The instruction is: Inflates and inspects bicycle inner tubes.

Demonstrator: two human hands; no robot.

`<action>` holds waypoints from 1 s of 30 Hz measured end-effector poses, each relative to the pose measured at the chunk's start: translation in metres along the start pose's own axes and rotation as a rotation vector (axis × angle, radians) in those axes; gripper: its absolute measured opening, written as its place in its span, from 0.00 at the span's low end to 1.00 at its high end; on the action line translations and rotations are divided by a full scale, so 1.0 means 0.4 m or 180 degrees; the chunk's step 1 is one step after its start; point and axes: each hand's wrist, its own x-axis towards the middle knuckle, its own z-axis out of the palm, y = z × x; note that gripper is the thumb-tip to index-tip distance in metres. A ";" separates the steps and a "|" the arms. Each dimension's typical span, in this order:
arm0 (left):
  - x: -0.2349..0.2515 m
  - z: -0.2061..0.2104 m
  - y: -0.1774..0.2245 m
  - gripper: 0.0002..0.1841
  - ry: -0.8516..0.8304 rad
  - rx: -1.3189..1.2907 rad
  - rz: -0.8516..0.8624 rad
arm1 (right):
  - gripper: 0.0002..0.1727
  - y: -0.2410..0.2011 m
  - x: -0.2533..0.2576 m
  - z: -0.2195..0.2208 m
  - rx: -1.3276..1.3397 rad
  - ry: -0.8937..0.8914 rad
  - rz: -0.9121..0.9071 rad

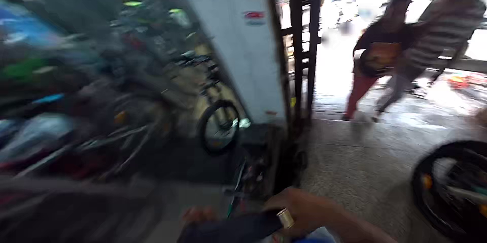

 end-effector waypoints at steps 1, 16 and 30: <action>0.020 -0.001 -0.010 0.39 0.0310 0.0031 0.0151 | 0.28 0.015 -0.023 -0.026 0.0017 0.0015 -0.0072; 0.042 -0.412 0.050 0.30 0.2956 0.0340 0.1634 | 0.24 0.324 -0.488 -0.383 0.0254 0.1261 0.1475; 0.028 -0.043 -0.247 0.48 -0.0256 0.3866 0.1290 | 0.73 0.128 0.054 0.018 0.1448 -0.0180 0.0692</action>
